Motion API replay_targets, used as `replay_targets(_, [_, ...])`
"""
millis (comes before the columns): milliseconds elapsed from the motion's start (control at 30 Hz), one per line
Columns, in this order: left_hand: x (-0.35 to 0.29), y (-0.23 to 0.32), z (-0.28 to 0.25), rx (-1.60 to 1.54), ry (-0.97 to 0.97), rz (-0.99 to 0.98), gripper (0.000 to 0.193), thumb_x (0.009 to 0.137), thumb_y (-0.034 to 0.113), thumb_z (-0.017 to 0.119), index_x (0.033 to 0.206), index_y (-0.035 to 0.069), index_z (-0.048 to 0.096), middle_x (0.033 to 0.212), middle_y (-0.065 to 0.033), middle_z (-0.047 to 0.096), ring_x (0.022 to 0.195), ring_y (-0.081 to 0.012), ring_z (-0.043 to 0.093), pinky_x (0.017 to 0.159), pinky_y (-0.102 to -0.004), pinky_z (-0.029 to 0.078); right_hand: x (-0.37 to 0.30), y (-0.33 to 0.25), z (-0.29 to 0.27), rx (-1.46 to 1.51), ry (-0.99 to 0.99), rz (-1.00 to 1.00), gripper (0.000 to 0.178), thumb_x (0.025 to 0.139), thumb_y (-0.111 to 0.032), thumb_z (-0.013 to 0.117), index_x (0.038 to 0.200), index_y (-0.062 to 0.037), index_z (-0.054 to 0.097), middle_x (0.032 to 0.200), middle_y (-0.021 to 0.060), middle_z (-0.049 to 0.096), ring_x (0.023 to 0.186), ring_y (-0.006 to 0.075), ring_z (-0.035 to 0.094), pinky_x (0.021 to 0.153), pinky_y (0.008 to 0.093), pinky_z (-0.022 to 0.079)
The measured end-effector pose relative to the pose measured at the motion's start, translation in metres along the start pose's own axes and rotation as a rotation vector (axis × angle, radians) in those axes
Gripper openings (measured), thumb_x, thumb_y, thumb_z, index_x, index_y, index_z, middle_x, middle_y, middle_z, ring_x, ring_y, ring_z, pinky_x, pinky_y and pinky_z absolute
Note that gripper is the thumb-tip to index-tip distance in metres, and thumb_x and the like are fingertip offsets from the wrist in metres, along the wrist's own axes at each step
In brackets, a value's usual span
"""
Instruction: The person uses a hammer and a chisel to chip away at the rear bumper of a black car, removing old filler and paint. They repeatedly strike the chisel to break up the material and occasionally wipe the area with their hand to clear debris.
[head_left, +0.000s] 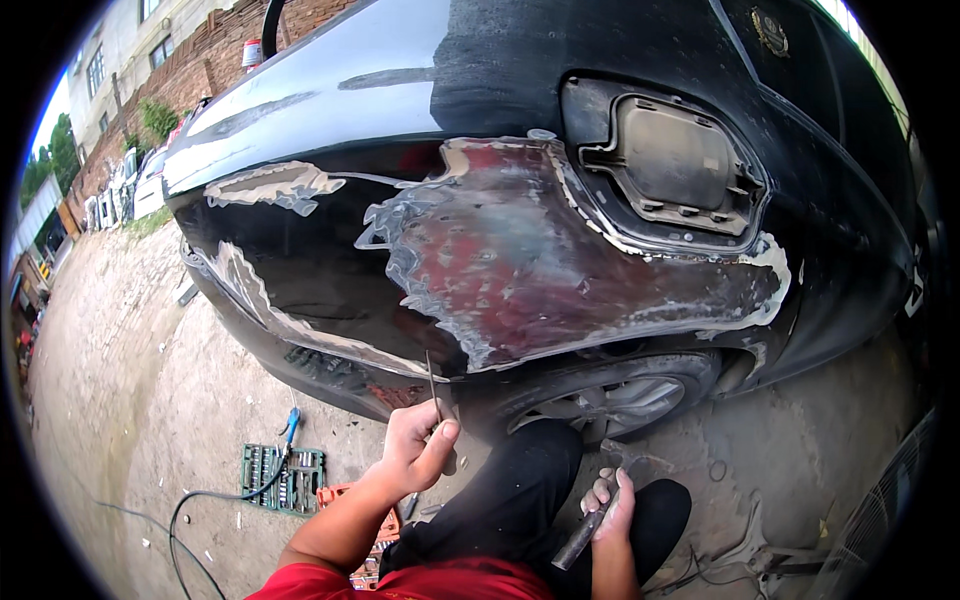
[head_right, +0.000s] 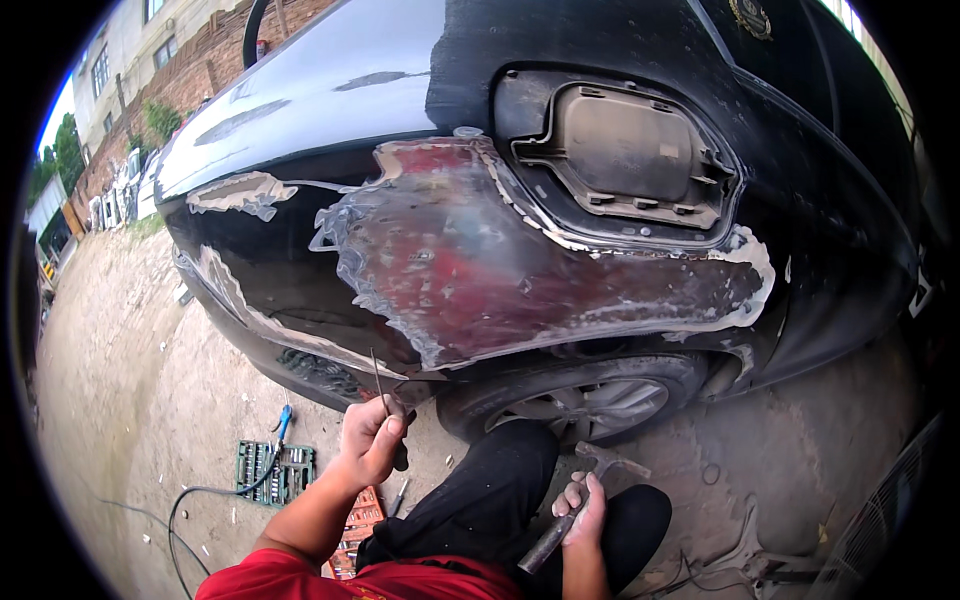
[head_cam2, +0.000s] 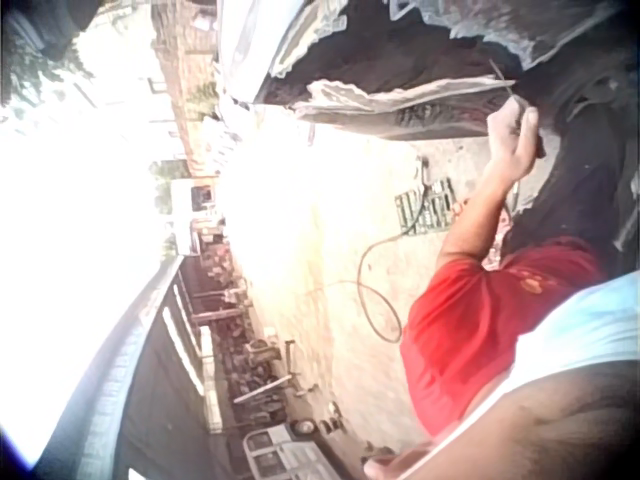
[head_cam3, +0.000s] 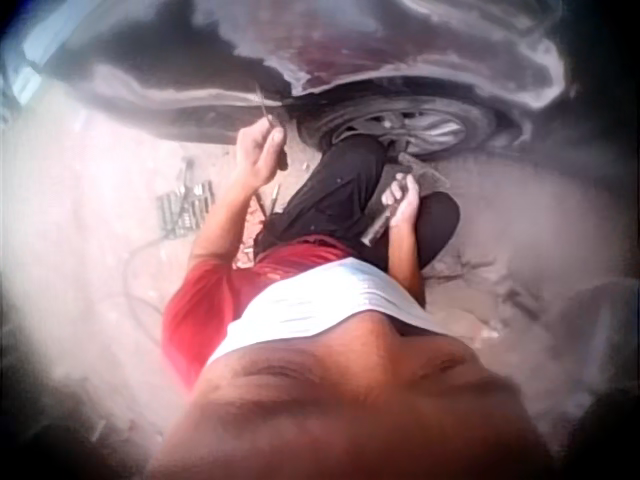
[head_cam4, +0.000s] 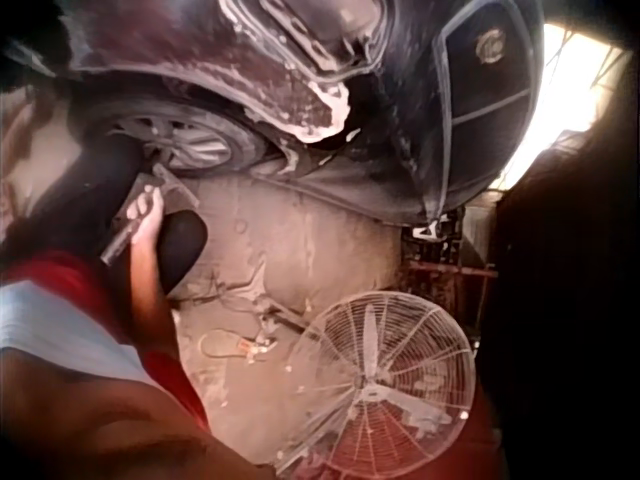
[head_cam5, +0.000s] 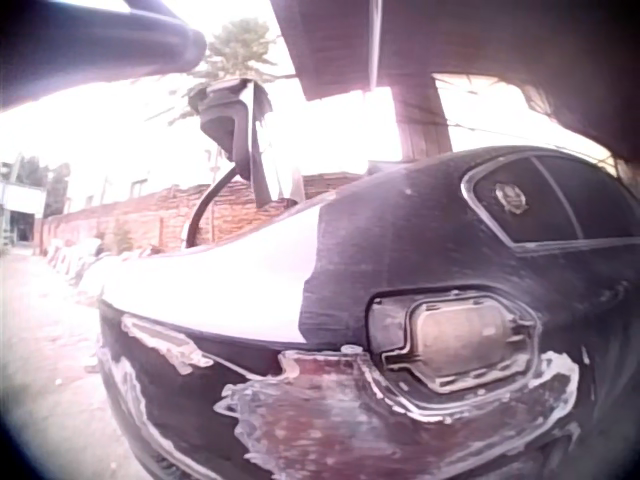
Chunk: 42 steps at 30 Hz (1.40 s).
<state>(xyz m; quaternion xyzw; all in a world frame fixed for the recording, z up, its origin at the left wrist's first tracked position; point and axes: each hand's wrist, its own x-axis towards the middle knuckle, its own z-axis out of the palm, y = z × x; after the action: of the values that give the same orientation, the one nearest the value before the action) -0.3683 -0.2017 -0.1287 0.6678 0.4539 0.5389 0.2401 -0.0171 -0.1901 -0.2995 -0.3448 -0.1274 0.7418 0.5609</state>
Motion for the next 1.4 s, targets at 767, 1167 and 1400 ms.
replay_targets(767, [0.186, 0.107, 0.107, -0.924, -0.187, -0.131, 0.037, 0.11, 0.041, 0.051, 0.098, 0.007, 0.048, 0.062, -0.0028, 0.055, 0.049, -0.011, 0.055, 0.048, -0.0247, 0.048, 0.007, -0.009, -0.006, 0.014, 0.035, 0.006, 0.036, 0.1, -0.049, 0.059, 0.099, -0.013, 0.063, 0.057, -0.0042, 0.044, 0.044, 0.0142, 0.042, 0.044, 0.0328, 0.036])
replay_targets(1167, [0.185, 0.108, 0.112, -1.094, -0.162, -0.102, 0.039, 0.111, 0.044, 0.048, 0.098, 0.007, 0.048, 0.064, -0.0058, 0.054, 0.055, -0.0194, 0.063, 0.052, -0.0291, 0.051, -0.018, -0.021, 0.016, -0.158, -0.035, -0.244, 0.025, 0.104, -0.032, 0.057, 0.104, -0.0066, 0.059, 0.062, -0.0023, 0.043, 0.045, 0.0124, 0.041, 0.042, 0.0292, 0.039])
replay_targets(1400, [0.183, 0.116, 0.115, -1.273, -0.133, -0.081, 0.033, 0.113, 0.037, 0.042, 0.101, 0.007, 0.047, 0.073, -0.0123, 0.059, 0.061, -0.0252, 0.065, 0.058, -0.0348, 0.054, -0.057, -0.061, 0.061, -0.367, -0.233, -0.583, 0.027, 0.102, -0.025, 0.059, 0.105, 0.0012, 0.053, 0.063, -0.0016, 0.041, 0.045, 0.0069, 0.036, 0.037, 0.0239, 0.038])
